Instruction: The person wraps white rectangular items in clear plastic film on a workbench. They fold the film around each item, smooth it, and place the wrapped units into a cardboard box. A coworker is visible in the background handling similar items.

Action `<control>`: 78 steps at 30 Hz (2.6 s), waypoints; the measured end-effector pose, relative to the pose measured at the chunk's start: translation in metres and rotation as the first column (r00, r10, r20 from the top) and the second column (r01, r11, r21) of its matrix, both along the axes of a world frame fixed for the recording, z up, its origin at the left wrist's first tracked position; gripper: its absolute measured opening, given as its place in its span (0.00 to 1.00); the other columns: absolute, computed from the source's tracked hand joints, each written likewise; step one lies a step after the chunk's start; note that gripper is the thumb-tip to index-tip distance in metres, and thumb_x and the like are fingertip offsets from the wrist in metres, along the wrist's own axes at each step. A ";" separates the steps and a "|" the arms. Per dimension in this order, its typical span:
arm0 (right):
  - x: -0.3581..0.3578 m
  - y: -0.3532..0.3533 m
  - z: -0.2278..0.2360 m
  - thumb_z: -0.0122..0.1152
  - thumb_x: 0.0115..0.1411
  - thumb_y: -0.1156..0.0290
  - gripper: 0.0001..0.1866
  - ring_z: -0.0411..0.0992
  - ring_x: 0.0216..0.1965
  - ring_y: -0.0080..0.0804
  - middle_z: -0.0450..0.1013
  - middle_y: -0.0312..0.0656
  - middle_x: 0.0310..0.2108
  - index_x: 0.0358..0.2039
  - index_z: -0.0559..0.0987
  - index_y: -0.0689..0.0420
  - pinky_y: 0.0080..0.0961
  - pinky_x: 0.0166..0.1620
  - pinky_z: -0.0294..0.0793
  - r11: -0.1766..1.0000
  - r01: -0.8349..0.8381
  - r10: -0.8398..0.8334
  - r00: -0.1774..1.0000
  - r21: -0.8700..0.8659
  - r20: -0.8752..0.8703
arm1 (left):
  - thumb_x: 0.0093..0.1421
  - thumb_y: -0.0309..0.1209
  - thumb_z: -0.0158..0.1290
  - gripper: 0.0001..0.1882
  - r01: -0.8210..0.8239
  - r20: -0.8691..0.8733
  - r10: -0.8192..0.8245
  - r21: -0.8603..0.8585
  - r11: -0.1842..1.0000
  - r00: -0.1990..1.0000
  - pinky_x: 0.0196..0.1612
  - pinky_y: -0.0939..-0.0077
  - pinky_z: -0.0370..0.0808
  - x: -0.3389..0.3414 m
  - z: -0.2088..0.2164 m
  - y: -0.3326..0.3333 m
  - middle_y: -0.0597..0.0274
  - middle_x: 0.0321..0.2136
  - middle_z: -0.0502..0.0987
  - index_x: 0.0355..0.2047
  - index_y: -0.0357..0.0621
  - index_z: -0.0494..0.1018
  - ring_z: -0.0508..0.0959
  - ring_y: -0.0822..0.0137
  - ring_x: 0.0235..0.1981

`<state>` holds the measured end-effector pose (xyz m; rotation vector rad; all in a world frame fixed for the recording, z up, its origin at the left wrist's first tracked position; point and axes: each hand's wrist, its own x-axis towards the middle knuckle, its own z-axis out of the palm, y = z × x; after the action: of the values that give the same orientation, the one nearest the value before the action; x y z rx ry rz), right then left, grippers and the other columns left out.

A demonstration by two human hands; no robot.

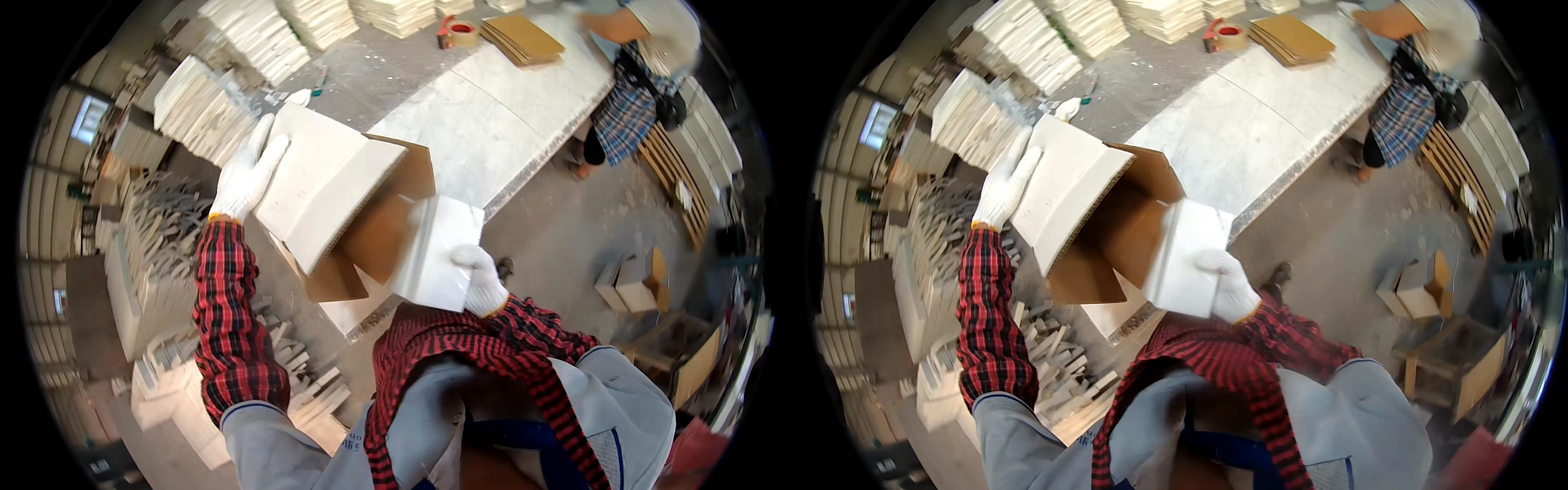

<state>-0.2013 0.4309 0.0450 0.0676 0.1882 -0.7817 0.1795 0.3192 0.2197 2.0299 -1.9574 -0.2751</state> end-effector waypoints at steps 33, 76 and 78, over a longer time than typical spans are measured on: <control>0.197 -0.153 -0.090 0.60 0.62 0.67 0.22 0.76 0.46 0.35 0.77 0.44 0.47 0.56 0.71 0.57 0.37 0.51 0.79 0.168 -0.961 -0.340 0.154 -0.221 -0.928 | 0.75 0.59 0.39 0.41 0.021 0.113 -0.029 0.064 0.998 0.993 0.73 0.60 0.57 -0.018 0.005 -0.003 0.45 0.74 0.61 0.77 0.45 0.55 0.62 0.45 0.73; 0.211 -0.060 -0.066 0.50 0.73 0.43 0.31 0.75 0.61 0.51 0.76 0.52 0.60 0.62 0.76 0.55 0.44 0.63 0.72 0.569 -0.736 -0.346 0.190 -0.367 -0.919 | 0.75 0.56 0.41 0.42 0.067 0.157 -0.063 -0.016 0.998 0.986 0.67 0.51 0.65 -0.015 0.002 0.003 0.30 0.68 0.64 0.76 0.37 0.54 0.68 0.36 0.66; 0.188 -0.058 -0.050 0.50 0.73 0.44 0.30 0.75 0.60 0.50 0.77 0.52 0.59 0.62 0.77 0.54 0.44 0.63 0.72 0.529 -0.745 -0.376 0.223 -0.406 -0.899 | 0.75 0.56 0.42 0.41 0.055 0.148 -0.050 -0.034 0.998 0.988 0.66 0.51 0.67 -0.018 0.002 0.004 0.30 0.67 0.65 0.76 0.37 0.54 0.70 0.36 0.65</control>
<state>-0.0128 0.3732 -0.0046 -1.5067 1.0306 -0.3895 0.1613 0.3230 0.2212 2.0290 -2.0886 -0.1010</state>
